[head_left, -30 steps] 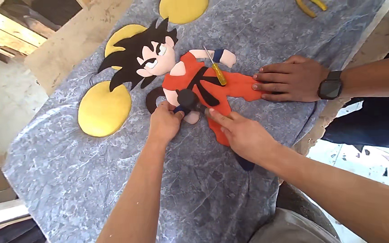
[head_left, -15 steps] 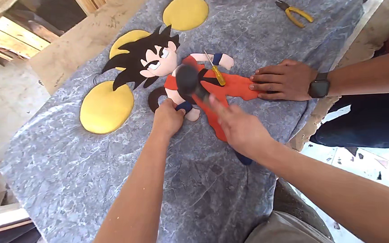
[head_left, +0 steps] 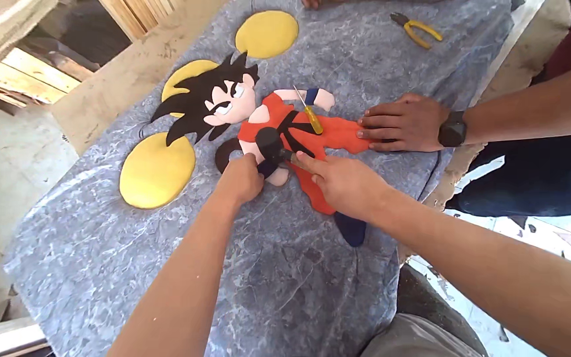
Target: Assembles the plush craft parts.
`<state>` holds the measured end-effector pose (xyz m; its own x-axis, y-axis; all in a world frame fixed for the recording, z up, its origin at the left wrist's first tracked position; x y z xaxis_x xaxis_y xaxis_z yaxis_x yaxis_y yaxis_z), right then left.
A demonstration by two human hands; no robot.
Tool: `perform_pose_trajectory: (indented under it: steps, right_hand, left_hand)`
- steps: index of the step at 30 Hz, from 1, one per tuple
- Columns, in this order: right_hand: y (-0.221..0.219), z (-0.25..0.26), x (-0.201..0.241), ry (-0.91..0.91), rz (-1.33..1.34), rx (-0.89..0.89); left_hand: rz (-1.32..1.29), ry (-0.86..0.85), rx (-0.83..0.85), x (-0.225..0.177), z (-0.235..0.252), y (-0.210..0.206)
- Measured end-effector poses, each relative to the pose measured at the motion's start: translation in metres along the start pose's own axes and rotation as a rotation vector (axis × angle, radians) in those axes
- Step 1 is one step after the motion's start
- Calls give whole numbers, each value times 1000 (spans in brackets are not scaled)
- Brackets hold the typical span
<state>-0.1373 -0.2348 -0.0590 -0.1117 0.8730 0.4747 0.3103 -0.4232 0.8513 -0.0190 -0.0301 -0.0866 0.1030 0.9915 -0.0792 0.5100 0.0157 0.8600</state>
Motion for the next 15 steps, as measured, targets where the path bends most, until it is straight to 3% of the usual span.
perform_pose_trajectory:
  steps: [4,6,9,12,14,15]
  right_hand:
    - [-15,-8,7,28,-12,-198]
    - [-33,-3,3,20,-61,-44]
    - [0,11,9,36,-76,22]
    - [42,-7,26,113,-36,-345]
    - [36,-22,34,124,-44,-521]
    - [16,-23,29,112,-89,-508]
  left_hand:
    - [-68,38,-21,5,-2,-4]
    - [-81,59,-26,3,-5,-4]
    - [-140,51,-49,7,-2,-5]
    - [-179,36,-56,6,-4,-7]
    - [-193,49,-47,7,-7,-9]
    - [-202,57,-49,7,-7,-8]
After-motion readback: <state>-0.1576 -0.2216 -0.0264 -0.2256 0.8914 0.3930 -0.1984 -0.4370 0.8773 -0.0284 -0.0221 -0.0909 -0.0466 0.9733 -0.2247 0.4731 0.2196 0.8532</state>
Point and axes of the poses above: each hand's wrist, its own z-axis towards the middle knuckle, its own y-axis out of the back of the hand, x = y × z, the point moved 2 cm from there along z, towards the middle knuckle, and after that the axes turned 6 degrees about y, right-handed, at the moved point
